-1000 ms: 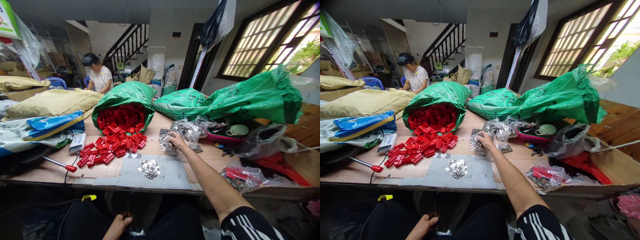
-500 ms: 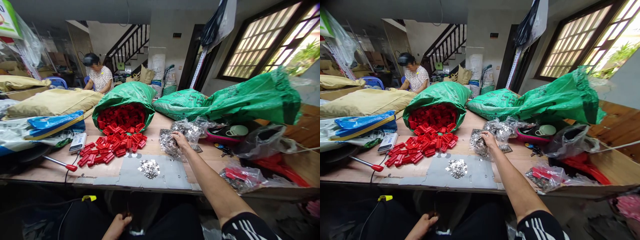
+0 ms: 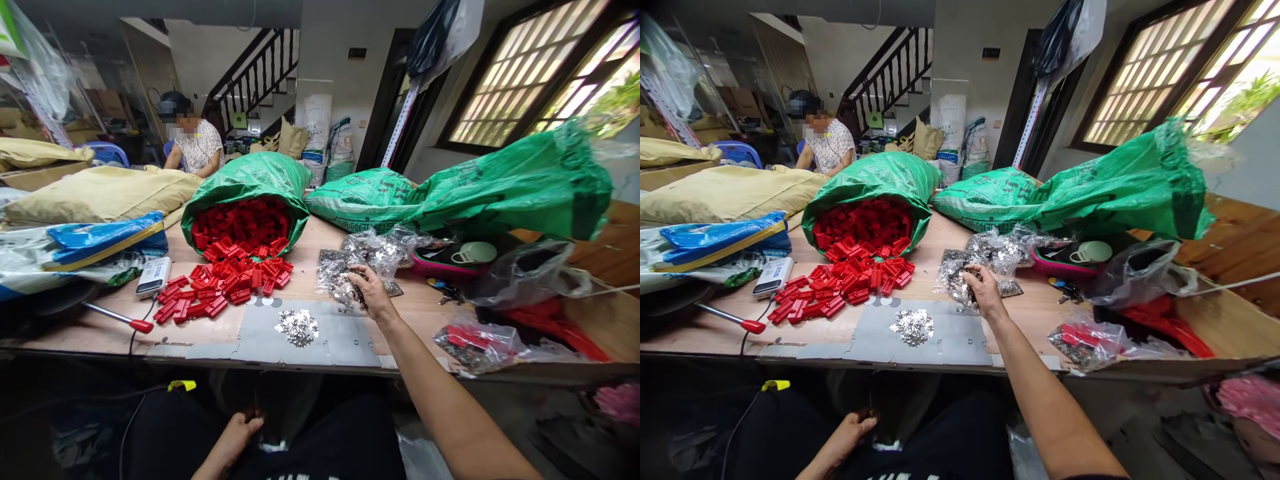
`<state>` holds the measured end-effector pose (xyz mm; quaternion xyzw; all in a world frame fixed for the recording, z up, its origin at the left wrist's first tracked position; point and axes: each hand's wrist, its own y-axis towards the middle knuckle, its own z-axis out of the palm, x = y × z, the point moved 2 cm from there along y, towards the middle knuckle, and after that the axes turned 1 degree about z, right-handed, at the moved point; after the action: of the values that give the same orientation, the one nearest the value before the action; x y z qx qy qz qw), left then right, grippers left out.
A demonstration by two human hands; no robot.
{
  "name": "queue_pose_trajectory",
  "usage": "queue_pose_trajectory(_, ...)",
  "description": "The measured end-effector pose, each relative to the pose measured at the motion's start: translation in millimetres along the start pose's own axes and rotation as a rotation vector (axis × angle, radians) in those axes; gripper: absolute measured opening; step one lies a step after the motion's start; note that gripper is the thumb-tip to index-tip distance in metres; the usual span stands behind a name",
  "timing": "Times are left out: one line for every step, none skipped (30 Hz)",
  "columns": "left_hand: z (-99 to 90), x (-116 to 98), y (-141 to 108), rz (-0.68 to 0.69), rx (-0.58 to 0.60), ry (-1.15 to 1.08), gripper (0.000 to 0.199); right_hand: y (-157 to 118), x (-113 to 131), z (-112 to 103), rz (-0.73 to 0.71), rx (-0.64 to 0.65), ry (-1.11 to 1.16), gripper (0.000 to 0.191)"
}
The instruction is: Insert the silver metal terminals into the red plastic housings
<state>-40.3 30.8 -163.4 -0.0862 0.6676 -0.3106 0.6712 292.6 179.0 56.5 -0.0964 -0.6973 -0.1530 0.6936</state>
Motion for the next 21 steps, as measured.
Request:
queue_pose_trajectory(0.0,-0.6,-1.2,0.004,-0.003,0.007,0.042,-7.4,-1.1,1.4,-0.011,0.013,-0.005,0.041)
queue_pose_trajectory(0.1,-1.5,-2.5,0.009,-0.005,0.013,0.041,-15.1,-3.0,3.2,-0.021,0.024,-0.009,0.04)
queue_pose_trajectory(0.4,-2.7,-3.8,0.011,-0.003,0.019,0.04,-22.9,-5.5,5.2,-0.029,0.035,-0.019,0.039)
queue_pose_trajectory(0.8,-4.0,-5.1,0.012,0.0,0.023,0.039,-30.6,-8.7,7.4,-0.04,0.045,-0.037,0.038)
queue_pose_trajectory(1.1,-5.4,-6.2,0.013,0.002,0.025,0.038,-38.0,-12.3,9.8,-0.052,0.057,-0.066,0.037)
queue_pose_trajectory(1.4,-6.5,-7.1,0.013,0.004,0.027,0.038,-45.1,-16.3,12.5,-0.072,0.078,-0.119,0.034)
queue_pose_trajectory(1.5,-7.3,-7.6,0.011,0.005,0.028,0.038,-51.5,-20.5,15.0,-0.094,0.097,-0.183,0.032)
queue_pose_trajectory(1.4,-7.7,-7.7,0.01,0.002,0.03,0.037,-57.1,-24.7,17.4,-0.118,0.116,-0.256,0.029)
queue_pose_trajectory(1.1,-7.5,-7.4,0.008,-0.001,0.033,0.037,-61.8,-28.3,19.5,-0.153,0.132,-0.341,0.026)
queue_pose_trajectory(0.5,-6.6,-6.6,0.005,-0.004,0.037,0.036,-65.5,-31.2,21.4,-0.199,0.143,-0.424,0.023)
queue_pose_trajectory(-0.2,-4.9,-5.4,0.001,-0.008,0.042,0.036,-68.3,-33.3,23.2,-0.257,0.153,-0.506,0.021)
queue_pose_trajectory(-1.1,-2.7,-3.8,-0.005,-0.013,0.047,0.036,-70.1,-34.5,24.8,-0.32,0.161,-0.581,0.02)
queue_pose_trajectory(-2.2,0.2,-1.9,-0.014,-0.02,0.053,0.037,-71.1,-35.1,26.2,-0.381,0.168,-0.642,0.02)
queue_pose_trajectory(-3.3,3.3,0.1,-0.023,-0.026,0.058,0.038,-71.3,-35.3,27.5,-0.429,0.174,-0.691,0.021)
queue_pose_trajectory(-4.5,6.6,2.1,-0.031,-0.031,0.063,0.04,-70.9,-35.4,28.5,-0.46,0.175,-0.732,0.023)
queue_pose_trajectory(-5.5,9.6,3.9,-0.038,-0.034,0.067,0.042,-70.2,-35.5,29.4,-0.476,0.176,-0.771,0.024)
queue_pose_trajectory(-6.3,12.3,5.4,-0.041,-0.035,0.069,0.044,-69.3,-35.8,30.2,-0.484,0.179,-0.812,0.024)
queue_pose_trajectory(-6.9,14.3,6.6,-0.039,-0.034,0.068,0.045,-68.4,-36.3,30.9,-0.489,0.184,-0.855,0.025)
queue_pose_trajectory(-7.3,15.6,7.3,-0.035,-0.031,0.064,0.046,-67.7,-37.0,31.6,-0.492,0.193,-0.897,0.026)
queue_pose_trajectory(-7.6,16.4,7.6,-0.031,-0.029,0.059,0.046,-67.1,-37.9,32.2,-0.496,0.205,-0.934,0.026)
queue_pose_trajectory(-7.7,16.7,7.7,-0.029,-0.027,0.054,0.046,-66.7,-38.9,32.7,-0.5,0.216,-0.965,0.027)
